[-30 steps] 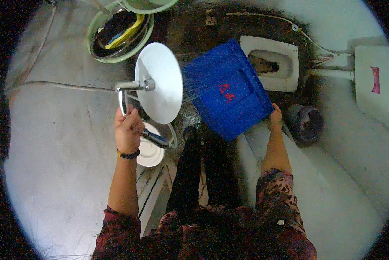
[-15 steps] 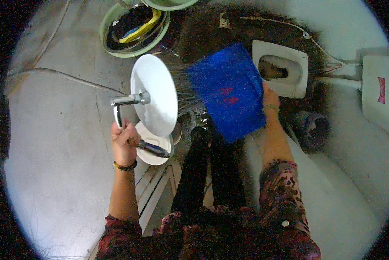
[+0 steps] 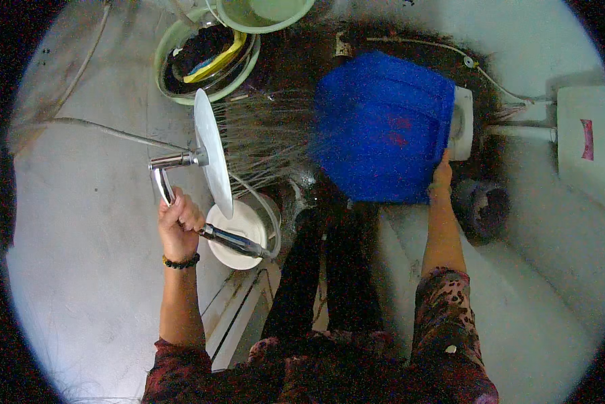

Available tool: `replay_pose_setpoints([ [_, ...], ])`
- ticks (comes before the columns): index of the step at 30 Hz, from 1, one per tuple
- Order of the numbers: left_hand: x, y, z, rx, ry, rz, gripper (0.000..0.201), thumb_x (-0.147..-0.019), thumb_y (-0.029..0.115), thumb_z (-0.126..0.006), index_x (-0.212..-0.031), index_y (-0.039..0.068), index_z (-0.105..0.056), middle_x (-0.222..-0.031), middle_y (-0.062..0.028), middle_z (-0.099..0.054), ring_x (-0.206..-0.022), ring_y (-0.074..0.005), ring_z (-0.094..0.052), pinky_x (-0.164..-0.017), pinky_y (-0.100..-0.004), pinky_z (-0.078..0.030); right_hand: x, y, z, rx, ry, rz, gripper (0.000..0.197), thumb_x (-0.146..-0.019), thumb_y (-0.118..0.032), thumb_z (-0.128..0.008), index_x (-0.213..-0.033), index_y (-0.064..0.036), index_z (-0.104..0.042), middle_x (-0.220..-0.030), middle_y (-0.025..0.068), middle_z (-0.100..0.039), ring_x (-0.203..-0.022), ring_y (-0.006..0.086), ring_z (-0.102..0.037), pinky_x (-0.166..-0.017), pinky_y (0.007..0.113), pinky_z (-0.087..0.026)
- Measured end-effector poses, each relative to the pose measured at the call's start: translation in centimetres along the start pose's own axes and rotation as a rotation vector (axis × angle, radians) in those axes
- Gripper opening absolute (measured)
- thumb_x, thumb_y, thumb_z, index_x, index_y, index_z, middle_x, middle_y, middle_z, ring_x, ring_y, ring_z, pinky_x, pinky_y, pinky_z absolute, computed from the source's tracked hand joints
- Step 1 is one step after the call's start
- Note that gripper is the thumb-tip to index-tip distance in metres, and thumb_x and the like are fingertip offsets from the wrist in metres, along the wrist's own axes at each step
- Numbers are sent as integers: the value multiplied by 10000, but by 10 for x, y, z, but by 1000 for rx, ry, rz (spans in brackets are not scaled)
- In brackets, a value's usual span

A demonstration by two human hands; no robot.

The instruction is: The person washes various kitchen items, including a yellow plastic basket, a metal can, and a white plastic lid, using a handheld shower head. They rinse the items under running water and place them into a green basin. The person also rinses a blue plastic tub and the surrounding floor area.

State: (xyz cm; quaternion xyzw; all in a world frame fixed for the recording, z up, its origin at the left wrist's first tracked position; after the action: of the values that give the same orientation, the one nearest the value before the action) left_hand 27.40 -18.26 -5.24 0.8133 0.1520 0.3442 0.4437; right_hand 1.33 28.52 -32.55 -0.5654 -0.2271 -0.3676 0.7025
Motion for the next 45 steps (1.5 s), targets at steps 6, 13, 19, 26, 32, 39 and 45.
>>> replay_pose_setpoints([
  [6,-9,-7,-6,-20,-36,39,138,-810,164,-553,-859,95,-444,-533,44,-323,-418,-58,-270,-404,-224,-237,-11,148,-38,-556,-148,-120,771,-816,-648,-298,-1348,-92,-261,-1374,112,-291,-1226,312,-309,-1020,444,-236],
  [13,-25,-11,-34,-181,-30,77,110,-817,138,-541,-845,84,-449,-523,47,-319,-404,-54,-245,-389,-220,-217,5,314,-115,-831,-299,-427,708,-830,-612,-280,-1341,-123,-282,-1383,91,-283,-1243,318,-285,-1006,511,-220],
  [19,-25,-40,-60,-302,31,60,94,-798,28,-543,-824,72,-463,-555,40,-375,-437,-42,-287,-409,-199,-238,59,316,-192,-900,-417,-592,672,-834,-589,-279,-1324,-131,-321,-1369,91,-311,-1236,324,-300,-986,548,-230],
  [26,-23,-41,-74,-473,3,-42,111,-800,33,-564,-781,72,-461,-593,25,-425,-441,-42,-314,-406,-193,-261,117,266,-262,-1298,-680,-802,669,-837,-577,-288,-1339,-135,-280,-1392,88,-260,-1229,318,-309,-964,564,-279],
  [32,-35,-61,-89,-483,7,-32,113,-808,41,-561,-780,77,-458,-593,38,-402,-445,-35,-306,-402,-179,-251,103,334,-275,-1321,-368,-718,543,-854,-429,-448,-1282,-103,-377,-1348,132,-323,-1172,322,-388,-912,511,-376],
  [39,-2,-18,-32,-355,202,-159,69,-831,56,-520,-815,95,-465,-553,51,-380,-428,-39,-299,-406,-205,-253,167,277,-191,-445,-601,-643,572,-868,-304,-508,-1309,-5,-304,-1335,169,-327,-1210,310,-354,-994,384,-342],
  [45,29,22,-69,-272,209,-240,118,-813,23,-531,-789,87,-436,-583,50,-377,-443,-22,-285,-400,-176,-232,157,219,-36,-458,-374,-441,405,-865,-227,-501,-1207,-17,-441,-1210,170,-466,-1099,294,-465,-941,379,-381],
])
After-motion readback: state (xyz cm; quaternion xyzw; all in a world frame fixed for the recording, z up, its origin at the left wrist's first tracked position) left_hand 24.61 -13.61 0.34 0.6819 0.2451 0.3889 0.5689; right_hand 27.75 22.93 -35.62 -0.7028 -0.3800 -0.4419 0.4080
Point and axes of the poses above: each hand's wrist, its own x-axis away from the middle knuckle, its own z-axis out of the back of the hand, y = z × x, the point moved 6 cm from there along -x, towards the middle knuckle
